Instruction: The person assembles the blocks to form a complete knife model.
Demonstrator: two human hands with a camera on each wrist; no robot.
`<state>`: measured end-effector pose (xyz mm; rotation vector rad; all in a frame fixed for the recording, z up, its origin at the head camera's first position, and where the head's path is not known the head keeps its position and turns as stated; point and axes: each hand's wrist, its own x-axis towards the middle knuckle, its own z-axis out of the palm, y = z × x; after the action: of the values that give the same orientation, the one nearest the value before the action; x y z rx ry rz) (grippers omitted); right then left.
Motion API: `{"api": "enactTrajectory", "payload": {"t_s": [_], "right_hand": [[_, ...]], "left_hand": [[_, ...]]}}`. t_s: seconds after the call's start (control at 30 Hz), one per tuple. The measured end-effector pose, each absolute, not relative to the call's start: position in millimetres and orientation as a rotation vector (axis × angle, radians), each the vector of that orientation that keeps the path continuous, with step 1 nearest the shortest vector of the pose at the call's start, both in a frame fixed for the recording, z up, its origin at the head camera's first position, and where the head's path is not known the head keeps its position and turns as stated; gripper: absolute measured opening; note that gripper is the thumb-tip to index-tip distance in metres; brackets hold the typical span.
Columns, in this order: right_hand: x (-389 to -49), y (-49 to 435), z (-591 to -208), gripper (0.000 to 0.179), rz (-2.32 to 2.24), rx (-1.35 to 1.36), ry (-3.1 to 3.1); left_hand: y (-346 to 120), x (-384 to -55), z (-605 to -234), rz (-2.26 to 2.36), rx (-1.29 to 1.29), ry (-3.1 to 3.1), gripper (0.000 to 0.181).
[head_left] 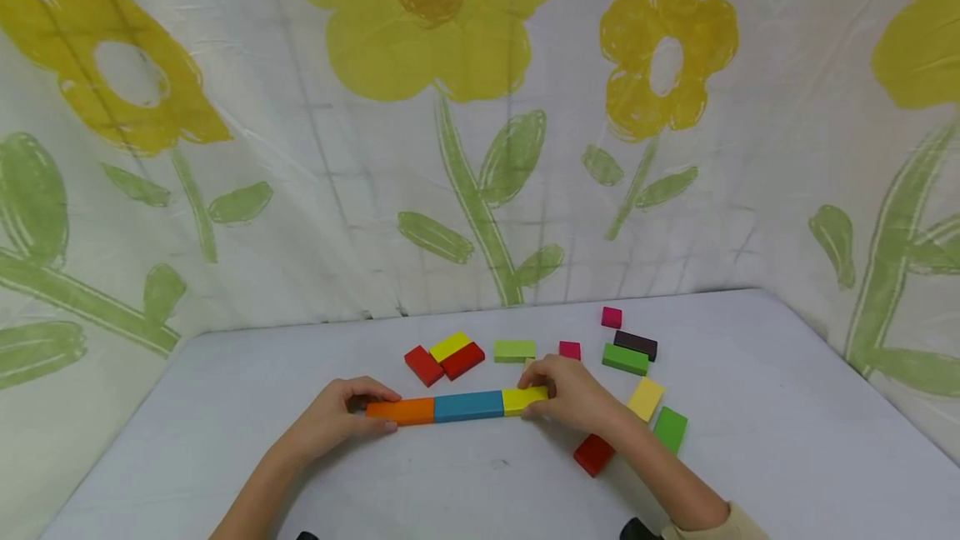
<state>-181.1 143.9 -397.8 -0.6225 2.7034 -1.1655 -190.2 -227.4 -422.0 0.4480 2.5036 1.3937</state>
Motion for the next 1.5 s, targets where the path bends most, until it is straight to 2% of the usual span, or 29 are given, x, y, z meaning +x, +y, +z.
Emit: {"api": "enactTrajectory", "payload": {"t_s": [0.43, 1.03, 1.5], "right_hand": [[-186, 144, -401, 0.027, -1.168, -0.688, 2.707], [-181, 169, -391, 0.038, -1.271, -0.706, 2.579], [-172, 208, -394, 0.025, -1.349, -0.800, 2.326]], "left_hand": [[-231, -191, -422, 1.397, 0.465, 2.509, 0.031], [-228, -191, -424, 1.435, 0.444, 2.478, 0.032], [-226, -189, -421, 1.423, 0.431, 2.489, 0.031]]}}
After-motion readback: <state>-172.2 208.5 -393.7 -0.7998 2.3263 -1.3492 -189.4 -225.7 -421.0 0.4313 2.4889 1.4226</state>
